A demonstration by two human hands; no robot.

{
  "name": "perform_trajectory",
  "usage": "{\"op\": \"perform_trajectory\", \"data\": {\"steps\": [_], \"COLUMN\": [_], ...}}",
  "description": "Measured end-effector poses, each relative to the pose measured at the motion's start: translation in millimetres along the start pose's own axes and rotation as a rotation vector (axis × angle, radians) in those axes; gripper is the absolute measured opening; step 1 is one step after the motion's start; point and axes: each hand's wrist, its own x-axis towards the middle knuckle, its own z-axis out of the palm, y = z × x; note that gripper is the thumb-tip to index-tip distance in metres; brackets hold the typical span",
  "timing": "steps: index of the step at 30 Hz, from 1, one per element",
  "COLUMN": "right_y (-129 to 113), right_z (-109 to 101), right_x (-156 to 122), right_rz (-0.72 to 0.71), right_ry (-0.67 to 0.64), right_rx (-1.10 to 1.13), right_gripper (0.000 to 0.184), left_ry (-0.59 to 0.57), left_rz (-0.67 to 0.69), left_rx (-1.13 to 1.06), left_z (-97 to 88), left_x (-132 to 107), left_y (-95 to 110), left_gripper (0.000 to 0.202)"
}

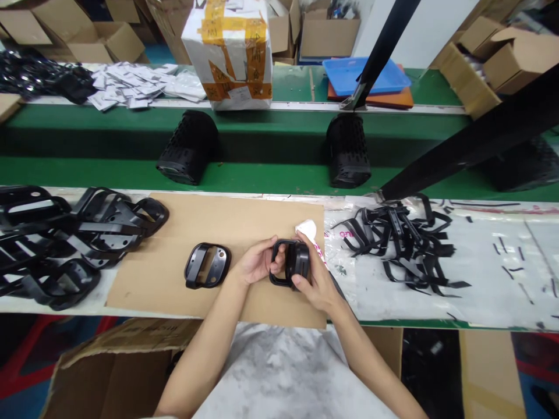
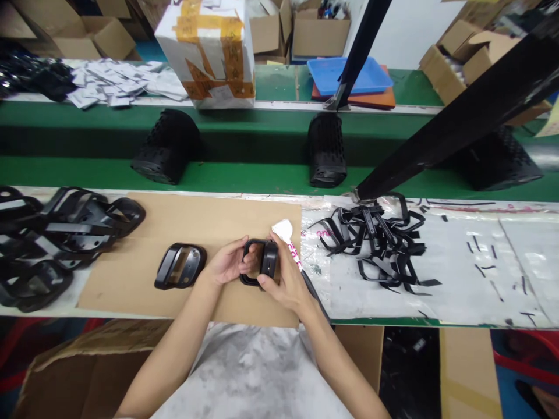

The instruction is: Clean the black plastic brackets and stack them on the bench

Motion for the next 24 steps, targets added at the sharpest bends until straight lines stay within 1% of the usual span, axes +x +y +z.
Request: {"op": "perform_trajectory", "data": {"steps": [5, 12, 15, 20, 24], "right_y": [-0.6, -0.1, 2.7, 7.2, 8.4], "right_z": [-0.2, 0.8, 4.9, 14.8, 17.7], "right_x": [2.4, 2.6, 2.1, 0.2, -1.1], "right_rz": [0.01, 0.011, -0.012, -0.068, -0.068], "right_ry": [-0.01, 0.007, 0.04, 0.135, 0.15], "right_rx": [0.03, 0.049, 0.05, 0.05, 0.035], "right_gripper": [0.089, 0.09, 0.09, 0.088, 0.088], "left_ry": [0.046, 0.081, 0.07, 0.025, 0.01], "left_rz": [0.049, 0.051, 0.057, 0.052, 0.026], "left_rx": [0.003, 0.039, 0.048, 0.07, 0.077], "left_z": [1.9, 1.3, 0.2, 0.1, -0.3], "left_x": [-0.9, -0.8, 0.3, 1.7, 2.3], "left_y": [1.3, 1.4, -0.2, -1.9, -1.2], "left_gripper": [0.03, 0.03, 0.032, 0.035, 0.035]}}
